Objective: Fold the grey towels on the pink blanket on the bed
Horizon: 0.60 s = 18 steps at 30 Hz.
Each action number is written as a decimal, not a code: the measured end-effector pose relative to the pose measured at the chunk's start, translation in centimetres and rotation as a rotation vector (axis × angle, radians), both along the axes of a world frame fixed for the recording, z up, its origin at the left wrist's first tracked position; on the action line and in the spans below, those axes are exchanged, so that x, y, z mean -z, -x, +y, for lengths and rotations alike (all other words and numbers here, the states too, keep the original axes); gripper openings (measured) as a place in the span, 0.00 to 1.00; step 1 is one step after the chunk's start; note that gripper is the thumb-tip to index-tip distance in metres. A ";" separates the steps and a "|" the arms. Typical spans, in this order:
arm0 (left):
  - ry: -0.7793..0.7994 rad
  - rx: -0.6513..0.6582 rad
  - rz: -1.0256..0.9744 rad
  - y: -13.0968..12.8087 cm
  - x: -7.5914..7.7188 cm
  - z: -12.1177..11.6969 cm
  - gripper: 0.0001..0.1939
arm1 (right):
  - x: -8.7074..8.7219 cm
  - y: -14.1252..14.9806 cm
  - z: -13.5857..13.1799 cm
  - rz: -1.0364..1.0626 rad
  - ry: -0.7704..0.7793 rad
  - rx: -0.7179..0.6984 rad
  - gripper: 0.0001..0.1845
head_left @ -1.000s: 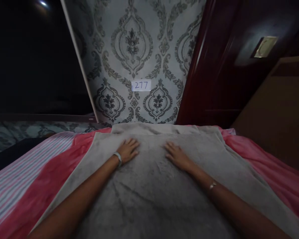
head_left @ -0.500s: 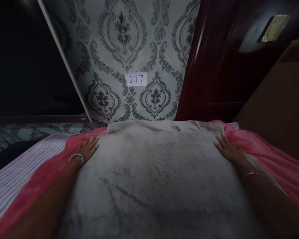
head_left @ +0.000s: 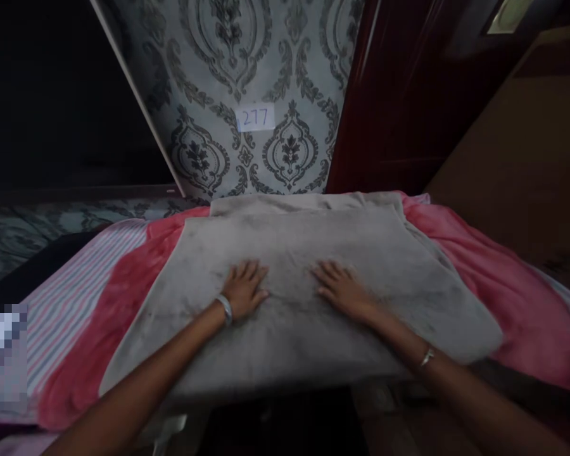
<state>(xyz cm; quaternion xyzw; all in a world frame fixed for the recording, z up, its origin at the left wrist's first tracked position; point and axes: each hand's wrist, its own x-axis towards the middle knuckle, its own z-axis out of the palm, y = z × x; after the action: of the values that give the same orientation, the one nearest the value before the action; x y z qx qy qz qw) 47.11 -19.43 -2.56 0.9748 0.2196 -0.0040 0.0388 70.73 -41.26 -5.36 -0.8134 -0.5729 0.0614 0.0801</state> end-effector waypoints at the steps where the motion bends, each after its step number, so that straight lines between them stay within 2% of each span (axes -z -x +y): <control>1: 0.028 0.071 0.013 0.4 0.4 -2.7 0.34 | 0.2 2.6 -0.1 0.006 -0.030 -0.069 0.32; 3: 0.060 0.143 -0.005 1.2 1.0 -7.2 0.35 | 0.4 6.3 -0.7 -0.002 -0.081 -0.107 0.32; 4: 0.068 0.138 -0.013 1.8 1.1 -8.6 0.34 | 0.4 7.3 -1.2 -0.010 -0.092 -0.089 0.32; 6: 0.061 0.055 -0.011 3.3 1.1 -9.8 0.34 | 0.4 7.4 -2.5 -0.032 -0.090 -0.012 0.32; 8: 0.017 -0.077 -0.006 5.6 1.0 -8.9 0.33 | 0.5 5.9 -4.5 -0.074 -0.076 0.087 0.32; 14: -0.189 -0.441 -0.049 16.2 1.0 -2.3 0.32 | 1.6 -1.0 -14.1 -0.209 -0.105 0.550 0.33; 16: -0.226 -0.538 -0.057 19.2 1.0 -0.7 0.32 | 2.1 -2.2 -16.9 -0.225 -0.164 0.692 0.34; 18: -0.243 -0.585 -0.074 21.2 1.0 0.1 0.31 | 2.4 -2.6 -18.7 -0.220 -0.226 0.794 0.35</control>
<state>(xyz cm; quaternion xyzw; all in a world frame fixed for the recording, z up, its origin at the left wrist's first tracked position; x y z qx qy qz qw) 25.95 -19.30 -3.52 0.8674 0.4878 0.0690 -0.0706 73.31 -60.01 -7.77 -0.9586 -0.2237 -0.1247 0.1247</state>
